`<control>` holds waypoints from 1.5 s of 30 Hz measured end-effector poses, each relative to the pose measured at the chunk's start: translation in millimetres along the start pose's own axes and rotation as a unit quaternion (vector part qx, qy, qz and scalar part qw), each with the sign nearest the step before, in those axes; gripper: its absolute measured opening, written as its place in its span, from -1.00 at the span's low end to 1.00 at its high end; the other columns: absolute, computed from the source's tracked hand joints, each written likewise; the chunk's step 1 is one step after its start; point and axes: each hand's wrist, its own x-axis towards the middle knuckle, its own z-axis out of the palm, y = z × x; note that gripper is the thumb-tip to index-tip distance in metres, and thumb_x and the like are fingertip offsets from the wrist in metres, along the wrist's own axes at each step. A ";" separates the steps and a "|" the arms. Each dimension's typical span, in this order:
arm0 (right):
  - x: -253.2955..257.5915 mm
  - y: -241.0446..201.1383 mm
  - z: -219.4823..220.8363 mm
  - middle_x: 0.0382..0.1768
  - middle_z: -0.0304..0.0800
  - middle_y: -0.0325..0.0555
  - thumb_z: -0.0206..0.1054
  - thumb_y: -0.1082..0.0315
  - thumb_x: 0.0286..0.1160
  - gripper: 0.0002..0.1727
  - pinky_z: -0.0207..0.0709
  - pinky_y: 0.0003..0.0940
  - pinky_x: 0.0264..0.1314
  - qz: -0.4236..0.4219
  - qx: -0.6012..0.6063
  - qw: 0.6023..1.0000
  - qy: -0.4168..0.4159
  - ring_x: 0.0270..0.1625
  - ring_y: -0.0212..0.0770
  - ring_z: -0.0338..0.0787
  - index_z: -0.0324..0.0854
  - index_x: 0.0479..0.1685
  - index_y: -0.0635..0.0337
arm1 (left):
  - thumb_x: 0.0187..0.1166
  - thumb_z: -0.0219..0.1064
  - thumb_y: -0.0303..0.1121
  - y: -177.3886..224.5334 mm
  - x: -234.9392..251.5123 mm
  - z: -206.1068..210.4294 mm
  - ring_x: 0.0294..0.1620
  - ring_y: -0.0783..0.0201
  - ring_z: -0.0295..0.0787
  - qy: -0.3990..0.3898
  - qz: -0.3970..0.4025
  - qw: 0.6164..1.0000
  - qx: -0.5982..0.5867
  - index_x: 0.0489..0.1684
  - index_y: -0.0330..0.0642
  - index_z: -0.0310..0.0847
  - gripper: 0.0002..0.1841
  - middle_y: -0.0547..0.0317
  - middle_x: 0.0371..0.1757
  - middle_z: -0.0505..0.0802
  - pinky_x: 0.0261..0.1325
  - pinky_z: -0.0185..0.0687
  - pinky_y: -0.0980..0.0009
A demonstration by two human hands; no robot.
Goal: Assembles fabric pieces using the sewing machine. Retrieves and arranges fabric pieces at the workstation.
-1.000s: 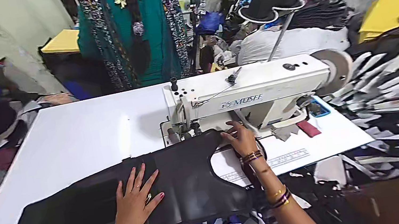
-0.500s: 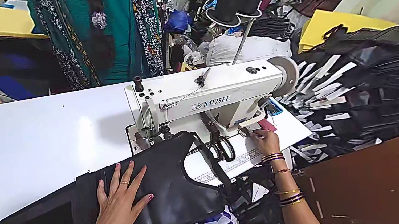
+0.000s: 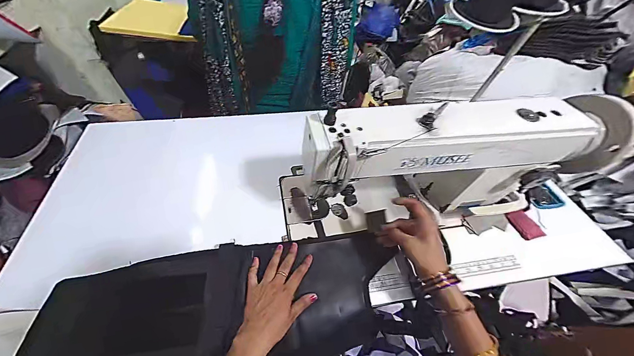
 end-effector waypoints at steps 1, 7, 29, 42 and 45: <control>6.9 -6.3 24.2 -0.35 0.83 0.04 0.28 0.64 0.46 -0.35 0.79 -0.35 -0.26 0.022 0.001 0.999 -0.045 -0.41 -0.27 0.87 0.18 0.59 0.50 | 0.65 0.07 0.26 1.2 -4.0 -0.3 0.88 -0.16 0.08 -0.002 -0.004 1.000 -0.002 0.77 0.25 0.36 -0.31 0.13 0.87 0.29 0.65 -0.24 -0.58; 37.5 -6.1 96.1 -0.30 0.84 0.05 0.29 0.40 0.51 -0.67 0.62 -0.06 -0.01 0.040 -0.293 0.941 -0.165 -0.26 -0.06 0.80 0.73 0.21 0.27 | 0.63 0.03 0.30 -3.4 -28.6 3.2 0.83 -0.17 0.20 0.040 0.002 0.999 0.017 0.72 0.25 0.44 -0.30 0.13 0.84 0.36 0.60 -0.09 -0.58; 19.7 36.2 -18.7 -0.32 0.85 0.01 0.45 0.33 0.43 -0.76 0.61 -0.32 -0.02 -0.128 -0.204 0.970 -0.038 -0.25 -0.35 0.77 0.78 -0.24 0.42 | 0.62 -0.01 0.37 -31.1 20.6 -11.4 0.89 -0.15 0.04 -0.019 0.074 0.997 -0.033 0.83 0.12 0.25 -0.18 0.08 0.87 0.28 0.74 -0.15 -0.44; 68.0 32.0 -10.3 0.07 0.78 0.49 0.38 0.22 0.60 -0.63 0.50 0.51 0.13 -0.120 -0.387 0.914 0.001 0.13 0.53 0.76 0.78 0.18 0.34 | 0.61 0.06 0.33 -42.0 52.3 -42.0 0.93 -0.32 -0.33 0.061 0.012 0.998 -0.013 0.87 0.00 0.16 -0.12 0.03 0.92 0.12 0.64 -0.52 -0.64; 40.8 50.5 -50.6 0.33 0.59 0.68 0.29 0.17 0.63 -0.60 0.22 0.65 0.41 -0.186 -0.402 0.896 0.005 0.43 0.75 0.50 0.84 0.10 0.34 | 0.68 0.05 0.27 -64.2 -16.7 -89.0 0.91 -0.37 -0.28 0.292 -0.090 0.952 0.033 0.82 -0.07 0.23 -0.19 -0.11 0.90 0.14 0.67 -0.54 -0.60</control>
